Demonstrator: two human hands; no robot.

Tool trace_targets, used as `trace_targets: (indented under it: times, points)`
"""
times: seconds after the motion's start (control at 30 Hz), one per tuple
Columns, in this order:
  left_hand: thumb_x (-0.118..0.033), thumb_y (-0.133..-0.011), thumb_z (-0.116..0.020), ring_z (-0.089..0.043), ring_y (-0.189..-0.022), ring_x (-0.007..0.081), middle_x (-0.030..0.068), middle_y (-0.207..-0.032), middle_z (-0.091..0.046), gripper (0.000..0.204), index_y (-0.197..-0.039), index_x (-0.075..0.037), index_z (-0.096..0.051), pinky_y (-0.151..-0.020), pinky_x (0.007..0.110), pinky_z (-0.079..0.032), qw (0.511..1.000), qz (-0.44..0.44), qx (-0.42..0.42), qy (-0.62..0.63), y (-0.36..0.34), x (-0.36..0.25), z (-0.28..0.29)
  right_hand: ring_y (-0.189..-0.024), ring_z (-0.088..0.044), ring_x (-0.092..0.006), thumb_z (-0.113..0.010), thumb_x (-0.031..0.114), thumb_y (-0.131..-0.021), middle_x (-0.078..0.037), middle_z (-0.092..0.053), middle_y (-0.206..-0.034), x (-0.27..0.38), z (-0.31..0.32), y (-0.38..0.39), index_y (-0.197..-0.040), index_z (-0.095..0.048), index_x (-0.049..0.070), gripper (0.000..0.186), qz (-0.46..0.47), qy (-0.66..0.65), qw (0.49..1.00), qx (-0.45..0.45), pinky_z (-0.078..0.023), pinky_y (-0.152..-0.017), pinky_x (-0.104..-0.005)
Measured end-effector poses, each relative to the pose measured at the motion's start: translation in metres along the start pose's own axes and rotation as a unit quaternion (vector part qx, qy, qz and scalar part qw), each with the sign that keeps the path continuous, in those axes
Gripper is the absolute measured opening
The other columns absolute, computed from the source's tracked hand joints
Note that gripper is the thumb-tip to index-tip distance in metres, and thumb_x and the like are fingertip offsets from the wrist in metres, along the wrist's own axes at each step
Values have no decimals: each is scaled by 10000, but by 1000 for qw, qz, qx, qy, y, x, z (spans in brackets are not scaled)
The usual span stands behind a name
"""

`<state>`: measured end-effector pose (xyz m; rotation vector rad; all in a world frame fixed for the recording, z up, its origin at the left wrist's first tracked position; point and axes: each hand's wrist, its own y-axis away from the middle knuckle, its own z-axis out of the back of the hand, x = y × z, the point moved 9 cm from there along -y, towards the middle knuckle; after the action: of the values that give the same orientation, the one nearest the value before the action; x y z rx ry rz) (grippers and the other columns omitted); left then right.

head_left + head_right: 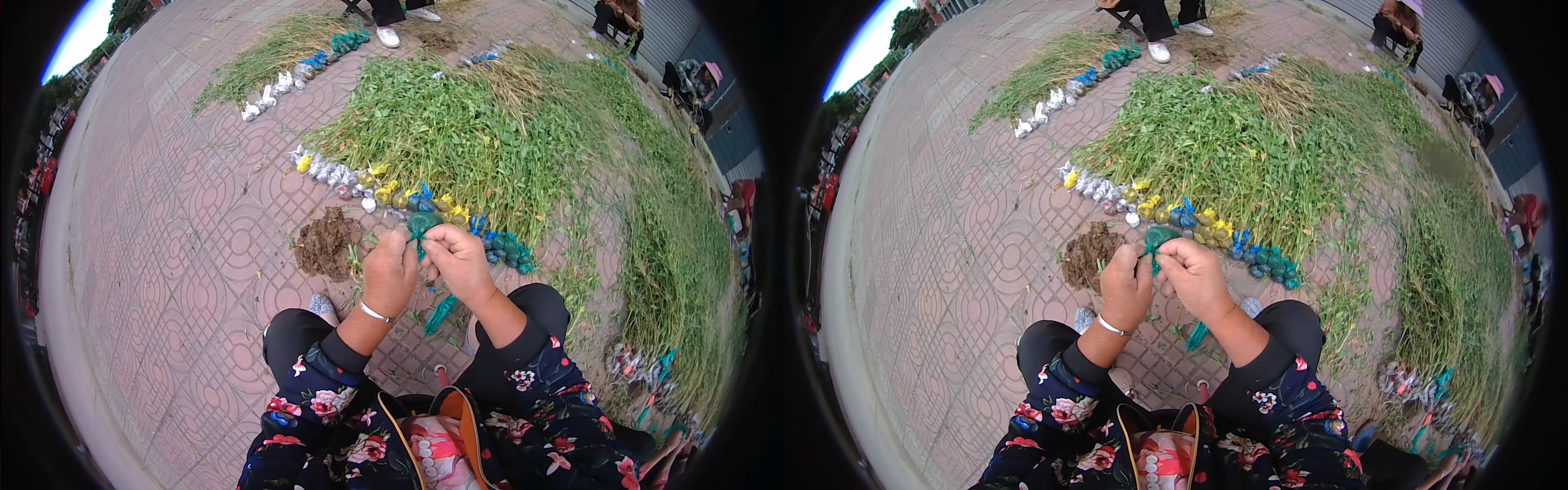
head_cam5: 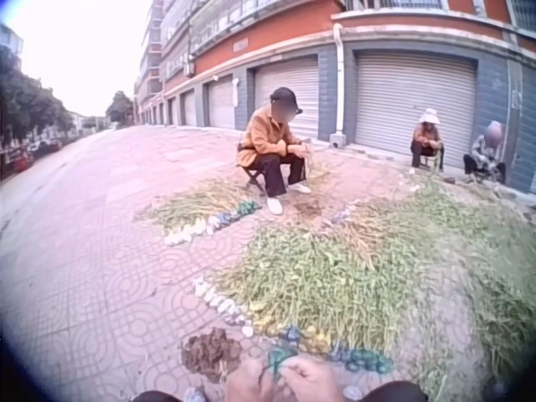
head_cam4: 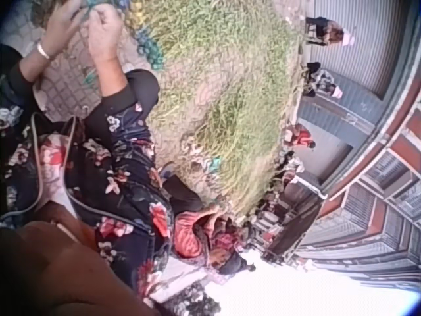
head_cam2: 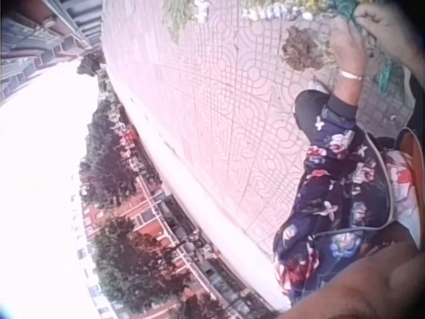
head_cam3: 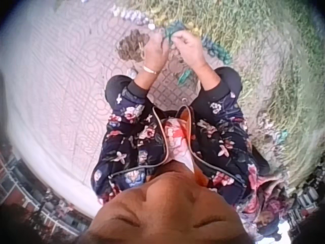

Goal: The person sits on a paved outdoor area and bundles long green plant stems using a green plastic strip. They wrap the strip around the stems and tie it to secure the bundle, then place the finished bundle on the ground. Other people are visible in the background performing similar tasks.

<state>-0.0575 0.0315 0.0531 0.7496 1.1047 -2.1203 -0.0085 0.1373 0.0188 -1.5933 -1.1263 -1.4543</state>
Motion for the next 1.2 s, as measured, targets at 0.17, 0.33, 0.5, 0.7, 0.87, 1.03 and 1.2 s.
trace_targets:
  times: [0.17,0.33,0.5,0.7,0.87,1.03,1.2]
  points:
    - [-14,-755,-573,-538,-649,324,153,-777,-515,103,-853,-14,-543,-561,373,-435,1000,-6,-7,-6,-3,-1,4,-577,-541,-78,-542,39,-837,-19,-548,-649,4,3,-4,-821,-547,-1,44,50,90,995,-4,-428,-510,-215]
    - [0,-732,-595,-547,-686,292,133,-855,-517,143,-869,-14,-558,-586,355,-450,999,-5,-35,18,-6,-3,8,-607,-550,-84,-548,49,-832,-20,-546,-697,6,3,-4,-827,-547,4,45,60,116,991,1,-449,-542,-222]
    - [21,-723,-606,-542,-708,239,112,-868,-515,152,-859,-22,-555,-606,304,-447,998,-45,-30,13,-5,-7,6,-621,-554,-81,-538,41,-839,-16,-553,-739,2,6,-4,-863,-543,10,39,47,55,997,-9,-472,-565,-225]
    - [42,-701,-602,-539,-715,230,102,-856,-516,190,-874,-33,-576,-608,299,-447,998,-60,-9,30,-6,-14,6,-631,-556,-66,-527,26,-849,-6,-551,-729,8,8,-1,-878,-541,10,36,71,49,996,-6,-469,-559,-215]
    - [52,-696,-605,-538,-727,222,97,-855,-517,187,-861,-28,-569,-611,291,-444,997,-49,-8,55,-5,-12,5,-626,-548,-64,-536,38,-848,-3,-550,-718,6,9,-1,-867,-536,11,33,63,40,997,-8,-457,-546,-215]
    - [49,-715,-620,-539,-734,204,94,-866,-527,166,-850,-26,-561,-614,279,-442,995,-47,-26,86,-2,-9,7,-622,-530,-84,-548,54,-840,-19,-545,-706,11,6,-3,-847,-524,7,54,75,100,992,-6,-438,-546,-245]
    - [37,-732,-626,-545,-725,203,98,-884,-541,153,-852,-28,-555,-612,275,-445,995,-52,-17,82,-2,-9,5,-593,-540,-196,-558,61,-811,-94,-538,-673,25,6,-3,-838,-522,17,63,119,220,968,-1,-431,-552,-302]
